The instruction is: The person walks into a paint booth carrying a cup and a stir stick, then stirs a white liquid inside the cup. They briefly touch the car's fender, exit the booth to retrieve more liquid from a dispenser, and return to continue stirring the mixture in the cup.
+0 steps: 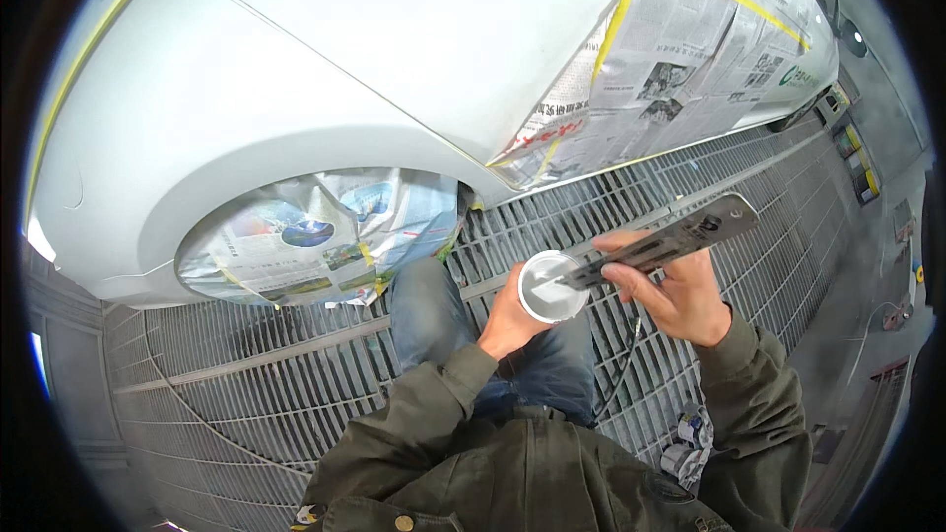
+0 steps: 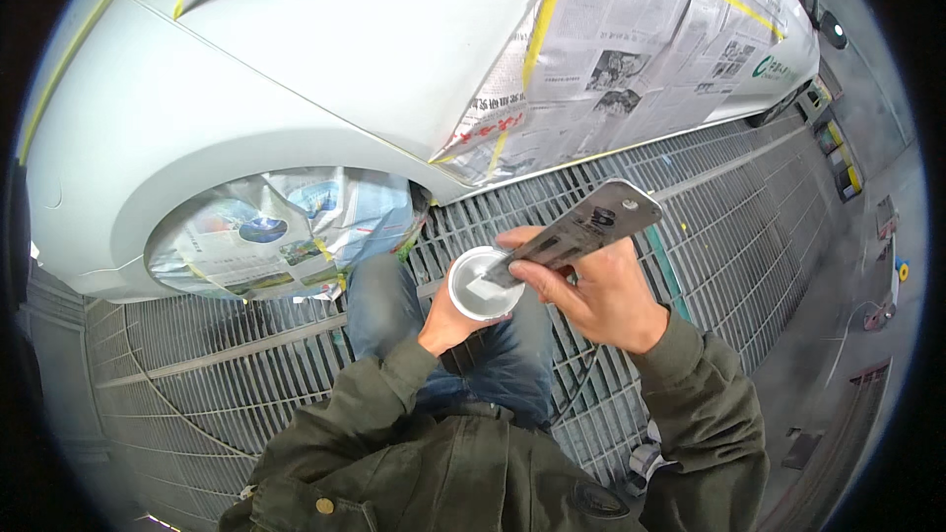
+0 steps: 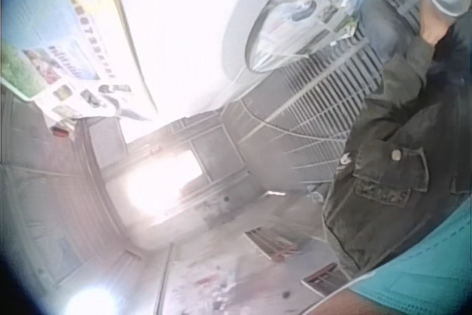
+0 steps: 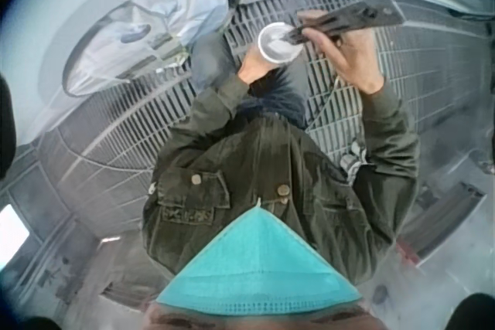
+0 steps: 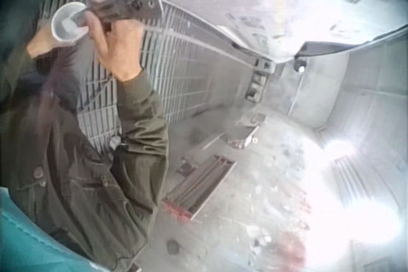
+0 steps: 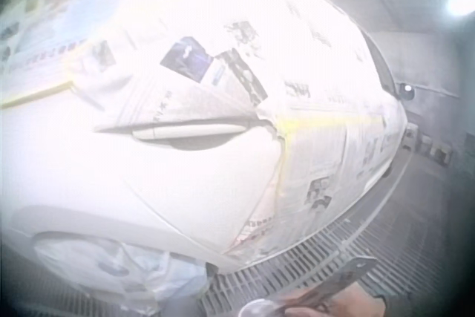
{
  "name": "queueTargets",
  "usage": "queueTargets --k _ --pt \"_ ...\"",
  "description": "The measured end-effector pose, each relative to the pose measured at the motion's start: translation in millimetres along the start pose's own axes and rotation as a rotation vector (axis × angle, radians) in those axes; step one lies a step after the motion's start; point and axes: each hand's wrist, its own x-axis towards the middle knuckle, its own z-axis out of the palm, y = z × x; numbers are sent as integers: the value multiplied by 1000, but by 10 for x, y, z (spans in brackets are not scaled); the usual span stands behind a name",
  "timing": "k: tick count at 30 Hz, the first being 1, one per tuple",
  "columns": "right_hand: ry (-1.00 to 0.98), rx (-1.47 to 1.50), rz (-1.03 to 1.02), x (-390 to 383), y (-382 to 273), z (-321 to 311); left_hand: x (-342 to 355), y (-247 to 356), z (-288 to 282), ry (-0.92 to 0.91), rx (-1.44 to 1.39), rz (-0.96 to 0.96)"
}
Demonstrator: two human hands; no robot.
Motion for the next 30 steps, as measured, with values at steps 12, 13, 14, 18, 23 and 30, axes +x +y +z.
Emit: queueTargets --k 12,13,14,18,23,30 --pt "102 -33 -72 327 -165 94 63 194 -98 74 -46 123" --pt "105 -103 -167 398 -83 111 52 221 -108 95 -68 129" --pt "76 -135 -165 430 -43 143 54 257 -116 115 -61 144" --pt "24 -130 -165 507 -144 269 50 503 -207 191 28 168" --pt "180 -64 -276 815 -405 300 44 620 -430 249 53 233" --pt "-24 -29 -239 956 -562 357 33 866 -671 200 -15 244"
